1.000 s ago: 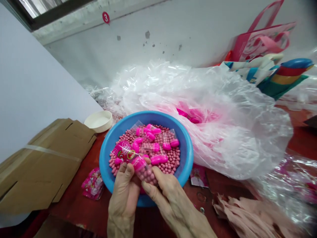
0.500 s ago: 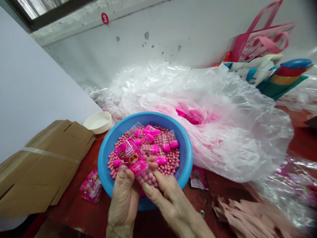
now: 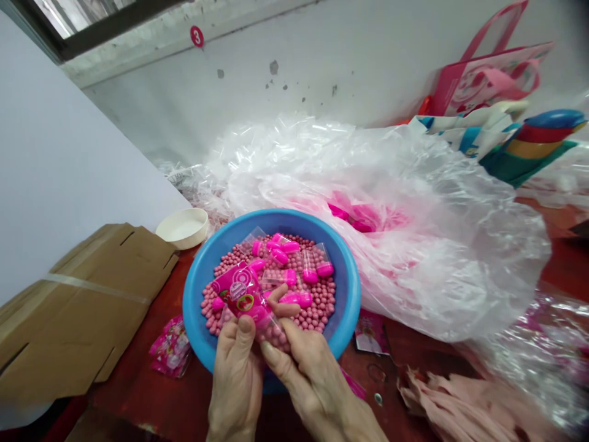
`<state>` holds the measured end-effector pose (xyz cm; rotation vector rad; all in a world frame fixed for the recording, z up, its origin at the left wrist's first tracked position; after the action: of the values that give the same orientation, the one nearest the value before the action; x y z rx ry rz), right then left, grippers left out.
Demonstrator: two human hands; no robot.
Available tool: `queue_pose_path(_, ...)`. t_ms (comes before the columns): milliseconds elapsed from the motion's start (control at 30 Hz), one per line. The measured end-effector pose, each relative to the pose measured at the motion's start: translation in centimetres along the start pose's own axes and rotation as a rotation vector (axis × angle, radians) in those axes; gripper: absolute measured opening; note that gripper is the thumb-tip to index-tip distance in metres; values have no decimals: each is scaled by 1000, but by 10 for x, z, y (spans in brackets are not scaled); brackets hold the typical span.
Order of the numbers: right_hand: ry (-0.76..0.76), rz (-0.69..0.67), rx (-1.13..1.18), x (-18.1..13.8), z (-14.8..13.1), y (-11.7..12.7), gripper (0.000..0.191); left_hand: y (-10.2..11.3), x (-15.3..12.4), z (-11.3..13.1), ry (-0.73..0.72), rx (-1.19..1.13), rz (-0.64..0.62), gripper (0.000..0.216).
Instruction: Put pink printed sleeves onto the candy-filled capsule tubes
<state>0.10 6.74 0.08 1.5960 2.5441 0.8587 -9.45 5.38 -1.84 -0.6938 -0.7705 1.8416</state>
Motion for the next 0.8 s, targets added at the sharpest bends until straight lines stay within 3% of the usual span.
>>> queue_pose_path(167,-197,-201,179,-2,12,-6,33,11,0,5,-87,-45,179,15)
queue_pose_path(233,-228,-154,86,-4,18,-8,40,12,0,7,-145,-45,242,17)
queue_pose_path(300,-195,-13,-92,-4,19,-6,53,9,0,5,-159,-37,257,18)
queue_pose_path(367,-86,97,-212,-2,11,-7,57,6,1,1,-126,-38,233,17)
queue_pose_path(433,-4,111,-219,1,3,-12,46,1,3,-4,-60,-33,182,15)
queue_pose_path(600,50,116,-178,6,-8,0,27,-6,1,-10,68,-24,29,14)
queue_pose_path(800,109,167,-230,-1,-15,8,32,-7,-2,-9,104,-11,-59,19)
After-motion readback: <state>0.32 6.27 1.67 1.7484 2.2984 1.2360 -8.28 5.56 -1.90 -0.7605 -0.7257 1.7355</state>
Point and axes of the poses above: each hand's wrist, its own x-axis towards the middle knuckle, its own y-axis out of the back of the hand, z = x × y, the point moved 8 cm from there along x, towards the middle knuckle, and after that the axes turned 13 degrees about -x, right-handed, at the moved point
